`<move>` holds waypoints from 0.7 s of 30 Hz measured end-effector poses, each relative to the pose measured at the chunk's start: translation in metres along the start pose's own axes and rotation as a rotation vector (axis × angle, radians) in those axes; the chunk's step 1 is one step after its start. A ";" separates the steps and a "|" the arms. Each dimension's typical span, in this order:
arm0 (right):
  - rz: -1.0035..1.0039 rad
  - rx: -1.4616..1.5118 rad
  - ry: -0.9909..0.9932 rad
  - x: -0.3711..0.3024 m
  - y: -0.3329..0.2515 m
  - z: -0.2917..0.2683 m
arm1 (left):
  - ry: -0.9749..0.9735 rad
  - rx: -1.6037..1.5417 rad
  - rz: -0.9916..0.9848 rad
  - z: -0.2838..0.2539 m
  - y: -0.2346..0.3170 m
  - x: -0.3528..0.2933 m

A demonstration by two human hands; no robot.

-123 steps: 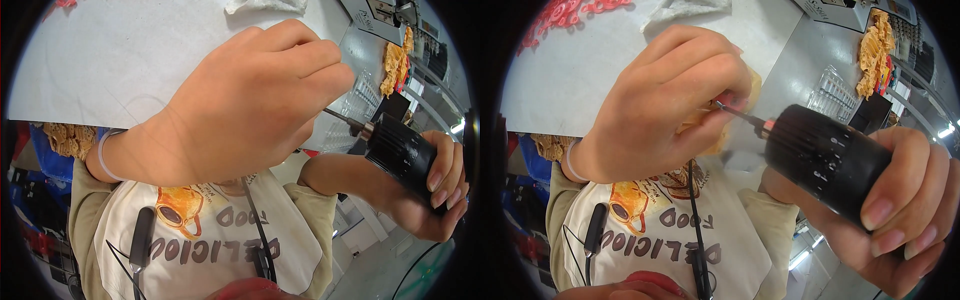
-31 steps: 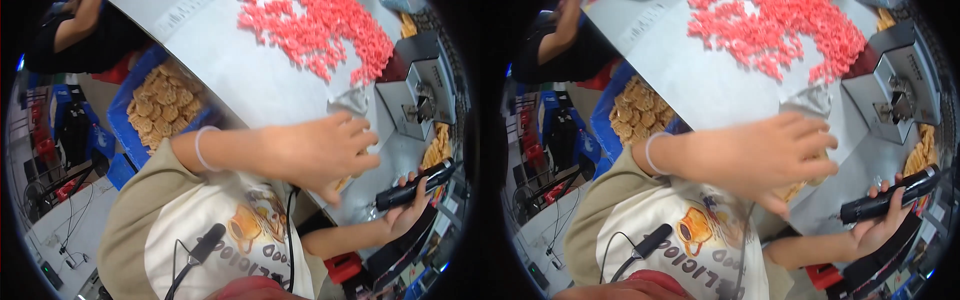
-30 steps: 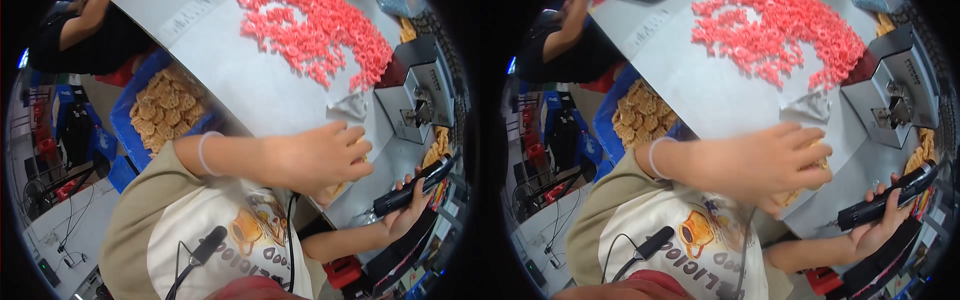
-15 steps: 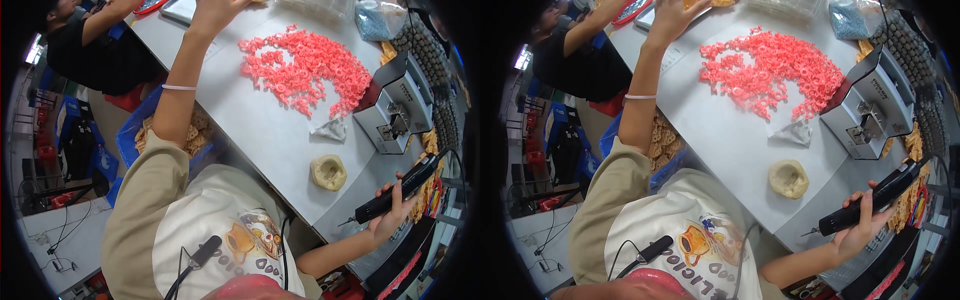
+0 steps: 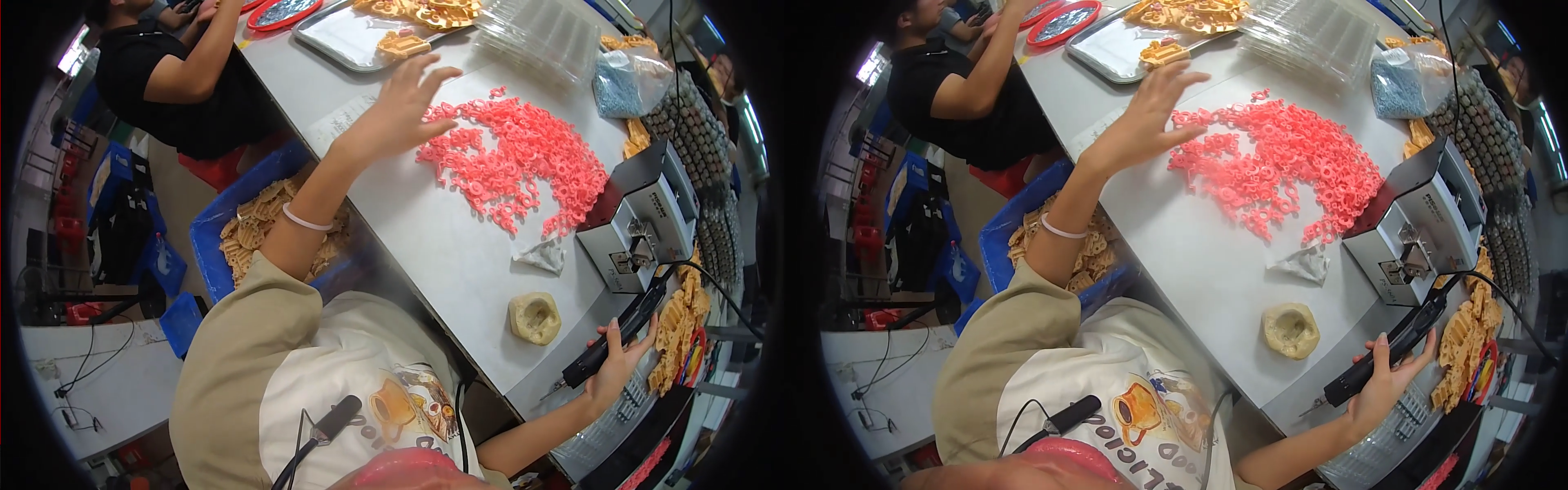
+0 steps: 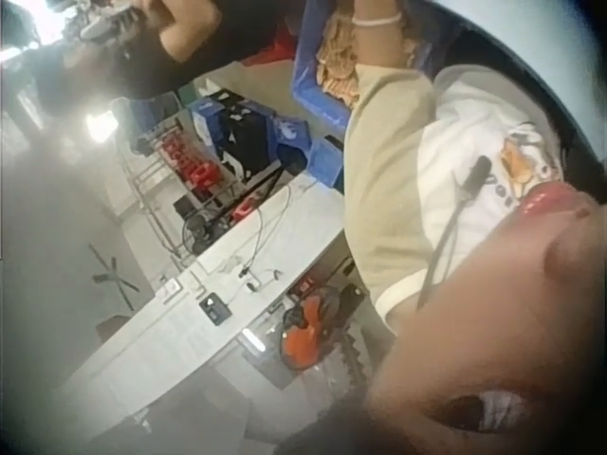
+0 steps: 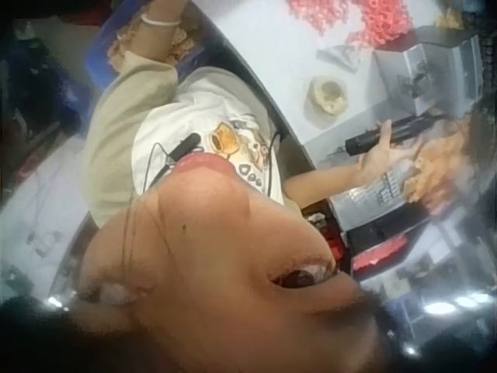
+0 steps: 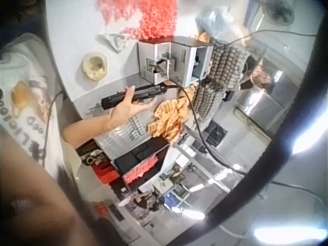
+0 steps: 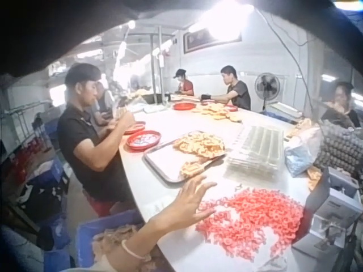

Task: The person assembles plastic components for a toy or electronic device by securing pink plastic gears into a plastic housing with screws, using an electric screwdriver.

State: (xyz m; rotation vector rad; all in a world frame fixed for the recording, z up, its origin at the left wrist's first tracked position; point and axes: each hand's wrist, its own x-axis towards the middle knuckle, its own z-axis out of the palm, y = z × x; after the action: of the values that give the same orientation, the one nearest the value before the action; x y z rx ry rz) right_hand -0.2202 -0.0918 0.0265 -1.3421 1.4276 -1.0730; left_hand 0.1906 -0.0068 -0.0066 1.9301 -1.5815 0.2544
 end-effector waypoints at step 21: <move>-0.476 -0.713 -0.114 0.003 0.026 -0.022 | -0.089 -0.347 0.360 0.013 0.101 -0.025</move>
State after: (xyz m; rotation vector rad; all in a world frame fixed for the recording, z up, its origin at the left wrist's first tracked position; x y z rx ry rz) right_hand -0.2478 -0.0933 0.0060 -2.3015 1.5046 -0.7632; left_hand 0.0857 -0.0027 0.0043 1.4068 -1.8877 0.0355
